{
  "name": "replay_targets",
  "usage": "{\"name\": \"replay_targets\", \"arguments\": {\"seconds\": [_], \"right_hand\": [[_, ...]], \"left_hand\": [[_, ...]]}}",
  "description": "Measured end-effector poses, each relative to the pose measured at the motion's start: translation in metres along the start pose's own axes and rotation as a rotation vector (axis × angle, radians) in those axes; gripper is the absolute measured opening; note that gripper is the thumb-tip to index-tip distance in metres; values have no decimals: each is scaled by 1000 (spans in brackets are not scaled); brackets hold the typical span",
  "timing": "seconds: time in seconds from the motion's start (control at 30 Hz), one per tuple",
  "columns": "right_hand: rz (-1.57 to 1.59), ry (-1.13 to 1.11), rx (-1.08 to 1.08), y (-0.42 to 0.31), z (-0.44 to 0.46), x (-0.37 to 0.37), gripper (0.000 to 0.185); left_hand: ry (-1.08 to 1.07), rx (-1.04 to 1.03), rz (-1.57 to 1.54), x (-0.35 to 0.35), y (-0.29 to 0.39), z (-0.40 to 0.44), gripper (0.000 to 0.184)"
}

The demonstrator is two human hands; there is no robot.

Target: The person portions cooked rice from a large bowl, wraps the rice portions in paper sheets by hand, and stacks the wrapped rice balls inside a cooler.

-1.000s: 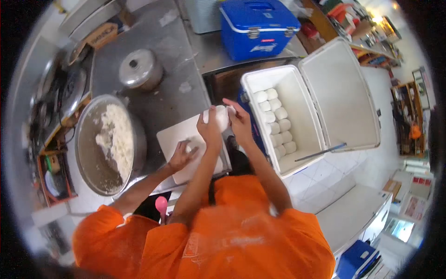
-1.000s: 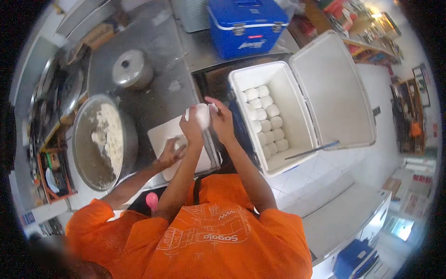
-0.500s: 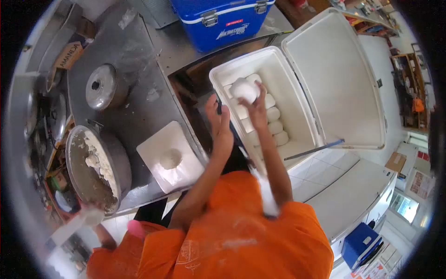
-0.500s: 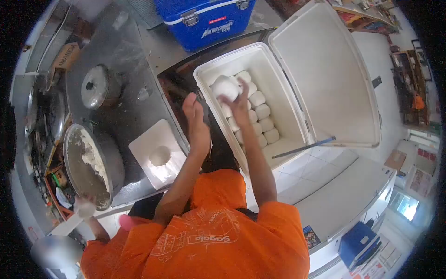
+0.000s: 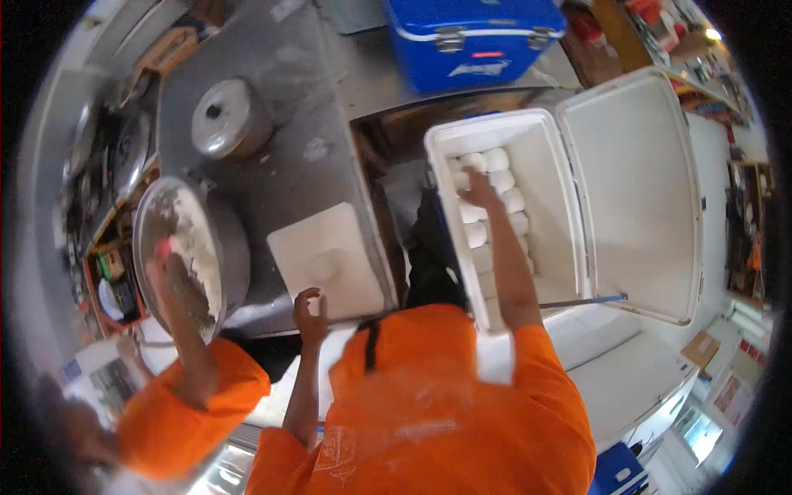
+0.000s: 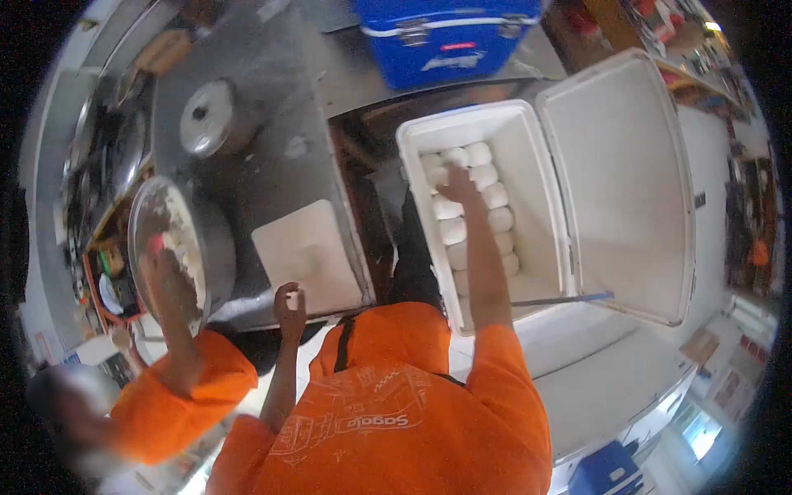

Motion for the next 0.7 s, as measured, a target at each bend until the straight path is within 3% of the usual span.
{"name": "replay_targets", "arguments": {"seconds": [0.03,0.07,0.1,0.13,0.17,0.2,0.23,0.27,0.33,0.47,0.53,0.6,0.67,0.7], "right_hand": [[-178,178,11,10,4,0,71],[-108,478,125,-22,-10,23,62],[319,535,24,-104,-40,82,47],[370,742,172,-158,-68,103,28],[441,715,210,-201,-97,104,16],[450,639,382,-214,-114,74,14],[635,324,330,-246,-142,48,15],[571,40,454,-263,-162,19,21],[89,-352,653,-285,-188,-48,33],[-29,-288,792,-298,-209,-95,44],[-53,-305,715,-308,-211,-92,52],[-62,-292,731,-313,-217,-94,50],[-5,-189,748,-304,-217,-103,32],[-13,-190,756,-307,-218,-102,32]], "left_hand": [[24,-197,158,1,-13,-5,28],[-83,-235,204,4,-24,-7,36],[-93,-292,212,6,-35,-6,34],[-108,-346,216,4,-45,-7,32],[-96,-315,210,-3,-55,-7,32],[-101,-272,145,-10,-65,-7,26],[-101,-235,79,-14,-73,-5,20],[-88,-217,71,-15,-76,-2,20],[-44,-328,81,-15,-77,7,13],[-27,-319,40,-18,-83,19,13],[-77,-367,134,-21,-79,22,11],[-66,-311,41,-16,-75,23,14],[-57,-335,6,-10,-73,24,16],[-46,-332,2,-9,-71,26,16]]}}
Point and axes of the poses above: each hand's wrist, its own z-axis towards the middle knuckle, its own x-axis out of the back of the hand, y = z × x, the point moved 2 cm from there along z, towards the middle knuckle, and after that the axes turned 8 degrees about z, right-handed, at the moved point
